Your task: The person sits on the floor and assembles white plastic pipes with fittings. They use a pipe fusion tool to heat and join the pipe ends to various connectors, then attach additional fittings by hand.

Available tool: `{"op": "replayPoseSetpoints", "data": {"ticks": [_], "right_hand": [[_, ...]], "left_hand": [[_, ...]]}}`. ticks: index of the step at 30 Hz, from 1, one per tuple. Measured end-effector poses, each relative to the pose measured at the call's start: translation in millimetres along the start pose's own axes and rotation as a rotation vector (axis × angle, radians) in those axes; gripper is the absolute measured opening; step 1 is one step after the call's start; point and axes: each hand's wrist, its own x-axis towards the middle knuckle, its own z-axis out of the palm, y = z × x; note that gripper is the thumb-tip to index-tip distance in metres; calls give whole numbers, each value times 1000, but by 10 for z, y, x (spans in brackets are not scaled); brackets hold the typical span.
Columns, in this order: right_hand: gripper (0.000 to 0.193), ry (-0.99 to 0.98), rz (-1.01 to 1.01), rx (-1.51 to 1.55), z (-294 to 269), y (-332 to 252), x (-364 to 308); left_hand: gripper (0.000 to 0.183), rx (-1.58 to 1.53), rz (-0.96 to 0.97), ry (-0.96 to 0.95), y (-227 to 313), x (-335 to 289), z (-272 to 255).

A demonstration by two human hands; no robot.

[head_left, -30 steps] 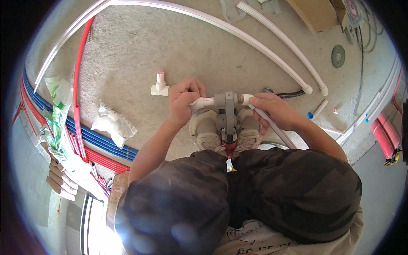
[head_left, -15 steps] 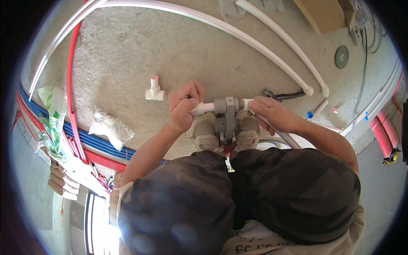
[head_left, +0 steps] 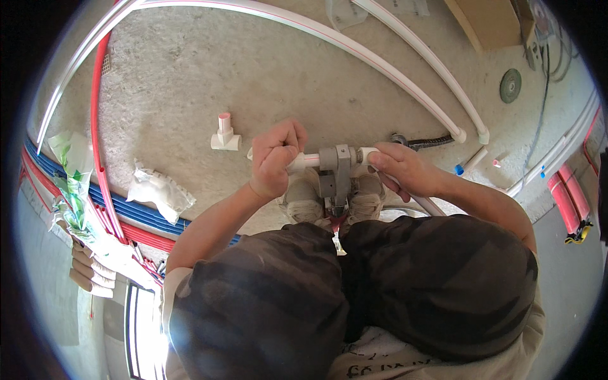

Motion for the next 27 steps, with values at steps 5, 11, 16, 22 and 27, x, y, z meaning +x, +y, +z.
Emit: {"op": "replayPoseSetpoints", "data": {"ticks": [5,11,16,22,27], "right_hand": [[47,-7,14,8,-29,-9,19],[48,-41,0,34,-60,-32,28],[53,-72,-13,52,-63,-21,63],[51,-69,-17,42,-69,-24,79],[50,-66,-22,26,-63,-48,73]], "left_hand": [[12,-17,7,-22,-19,25,42],[14,38,39,-45,21,58,74],[14,46,37,-65,31,72,87],[13,51,53,-74,41,86,109],[14,82,42,-74,70,92,123]]}}
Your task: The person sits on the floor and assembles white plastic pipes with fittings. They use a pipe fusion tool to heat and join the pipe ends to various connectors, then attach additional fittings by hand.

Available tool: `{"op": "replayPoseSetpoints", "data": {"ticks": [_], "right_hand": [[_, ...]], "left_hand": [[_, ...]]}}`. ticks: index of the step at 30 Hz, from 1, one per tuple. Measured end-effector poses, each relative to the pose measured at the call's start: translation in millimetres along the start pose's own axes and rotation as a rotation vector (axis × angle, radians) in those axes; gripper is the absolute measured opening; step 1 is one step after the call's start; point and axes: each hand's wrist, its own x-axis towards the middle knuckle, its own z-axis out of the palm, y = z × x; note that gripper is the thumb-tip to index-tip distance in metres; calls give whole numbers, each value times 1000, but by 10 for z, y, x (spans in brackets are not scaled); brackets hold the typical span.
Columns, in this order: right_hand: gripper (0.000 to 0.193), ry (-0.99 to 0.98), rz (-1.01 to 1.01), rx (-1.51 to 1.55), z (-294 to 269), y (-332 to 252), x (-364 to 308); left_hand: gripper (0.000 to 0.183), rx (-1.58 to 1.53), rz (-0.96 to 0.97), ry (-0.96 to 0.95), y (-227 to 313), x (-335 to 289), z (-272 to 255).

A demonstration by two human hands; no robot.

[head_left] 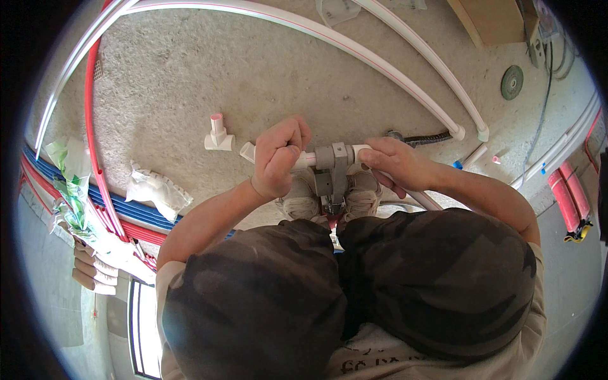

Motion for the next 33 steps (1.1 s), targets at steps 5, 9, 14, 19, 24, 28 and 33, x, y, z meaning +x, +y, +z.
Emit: {"op": "replayPoseSetpoints", "data": {"ticks": [5,9,14,19,24,28,33], "right_hand": [[49,-6,-2,4,8,6,12],[50,8,-10,-23,10,32,32],[50,2,1,21,15,48,42],[52,-1,3,48,7,32,44],[47,21,-10,13,27,-6,35],[40,56,-62,-159,85,-25,23],[26,147,-58,-279,186,-22,-18]], "left_hand": [[13,-10,8,0,-19,3,6],[12,-2,-20,-12,-44,-6,-4],[14,43,-13,-33,-23,-12,-16],[15,91,40,-47,-19,14,-26],[15,60,-6,4,-69,-7,11],[15,82,29,28,-147,-13,20],[18,114,80,22,-220,-9,2]]}}
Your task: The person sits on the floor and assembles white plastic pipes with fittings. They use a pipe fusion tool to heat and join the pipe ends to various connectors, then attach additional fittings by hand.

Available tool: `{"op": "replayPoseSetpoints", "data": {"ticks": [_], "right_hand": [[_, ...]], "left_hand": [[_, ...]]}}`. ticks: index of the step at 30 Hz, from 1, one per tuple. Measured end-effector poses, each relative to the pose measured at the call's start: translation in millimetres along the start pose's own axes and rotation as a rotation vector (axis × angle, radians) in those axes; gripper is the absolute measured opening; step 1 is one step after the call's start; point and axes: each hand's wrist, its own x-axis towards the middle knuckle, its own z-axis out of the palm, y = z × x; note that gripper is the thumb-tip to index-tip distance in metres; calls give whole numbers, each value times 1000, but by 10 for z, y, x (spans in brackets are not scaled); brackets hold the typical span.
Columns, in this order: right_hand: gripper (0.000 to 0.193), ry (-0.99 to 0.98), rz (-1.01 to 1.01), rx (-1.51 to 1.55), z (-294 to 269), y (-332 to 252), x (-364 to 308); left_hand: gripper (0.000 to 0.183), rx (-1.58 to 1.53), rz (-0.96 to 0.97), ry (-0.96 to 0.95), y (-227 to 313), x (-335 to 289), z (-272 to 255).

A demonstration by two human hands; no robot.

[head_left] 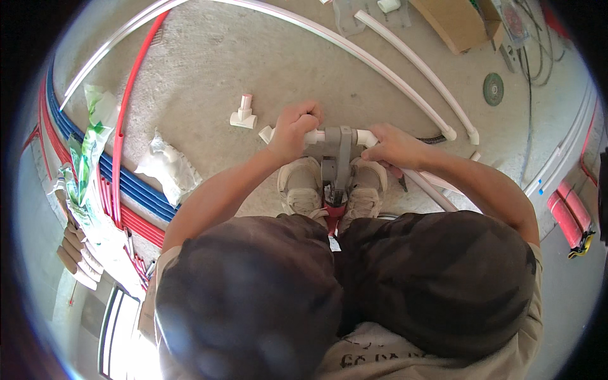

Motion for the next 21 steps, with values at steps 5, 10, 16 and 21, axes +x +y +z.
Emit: {"op": "replayPoseSetpoints", "data": {"ticks": [5,10,16,21], "right_hand": [[24,26,-16,21,41,-35,-41],[24,22,-2,-33,9,-46,2],[28,37,-18,-60,16,14,56],[32,17,-31,-110,1,5,58]], "left_hand": [[19,-7,15,17,-5,22,13],[17,24,-79,19,-5,35,0],[18,-7,-30,58,-20,10,19],[19,21,-38,74,0,12,28]]}}
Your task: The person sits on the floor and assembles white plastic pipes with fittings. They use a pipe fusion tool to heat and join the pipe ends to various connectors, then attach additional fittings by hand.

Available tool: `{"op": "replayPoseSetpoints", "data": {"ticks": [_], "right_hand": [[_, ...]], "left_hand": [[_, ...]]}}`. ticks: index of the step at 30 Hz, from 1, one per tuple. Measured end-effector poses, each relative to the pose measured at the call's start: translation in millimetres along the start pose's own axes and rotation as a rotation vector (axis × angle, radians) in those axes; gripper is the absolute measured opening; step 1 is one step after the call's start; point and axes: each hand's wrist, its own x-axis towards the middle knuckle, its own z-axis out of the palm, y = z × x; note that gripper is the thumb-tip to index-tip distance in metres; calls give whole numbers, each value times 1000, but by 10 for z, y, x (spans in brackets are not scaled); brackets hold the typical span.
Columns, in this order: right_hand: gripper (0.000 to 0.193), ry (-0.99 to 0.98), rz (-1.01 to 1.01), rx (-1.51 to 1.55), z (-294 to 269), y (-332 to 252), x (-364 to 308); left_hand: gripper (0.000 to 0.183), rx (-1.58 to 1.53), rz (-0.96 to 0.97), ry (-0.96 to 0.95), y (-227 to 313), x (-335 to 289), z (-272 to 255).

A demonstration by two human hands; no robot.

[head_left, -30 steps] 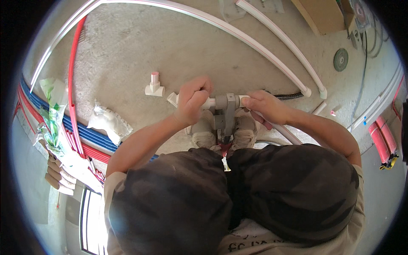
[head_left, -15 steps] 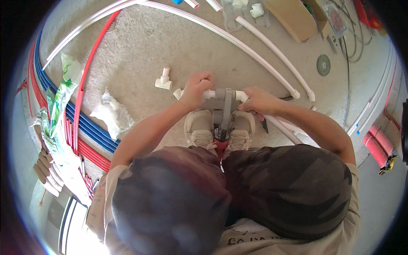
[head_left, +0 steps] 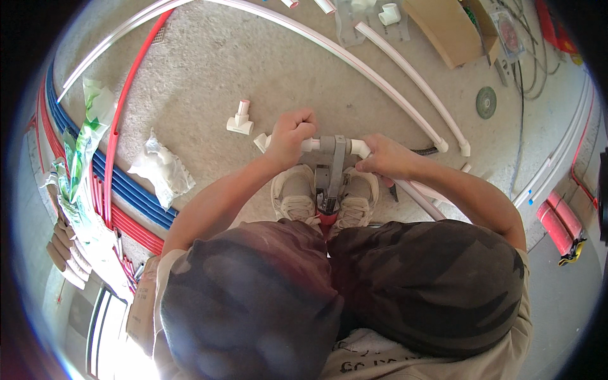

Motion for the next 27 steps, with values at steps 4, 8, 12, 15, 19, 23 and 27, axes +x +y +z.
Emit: {"op": "replayPoseSetpoints", "data": {"ticks": [4,8,12,15,19,23,27], "right_hand": [[35,10,9,-14,-10,-29,-29],[36,-8,18,19,-24,-61,-34],[37,-16,28,-6,-36,-96,-33],[31,0,29,-18,-25,-112,-46],[28,35,39,-8,-12,-106,-47],[33,-47,76,189,-37,-74,-48],[41,-116,84,518,-78,-40,-73]], "left_hand": [[23,10,-21,7,13,-9,-1],[25,-1,-58,3,14,-9,-5],[26,-14,-69,-1,13,-5,-7],[27,-29,-58,14,10,-16,-1],[29,-7,-32,43,8,-14,9],[35,-46,-73,101,56,-49,17],[31,-132,-170,199,157,-178,21]]}}
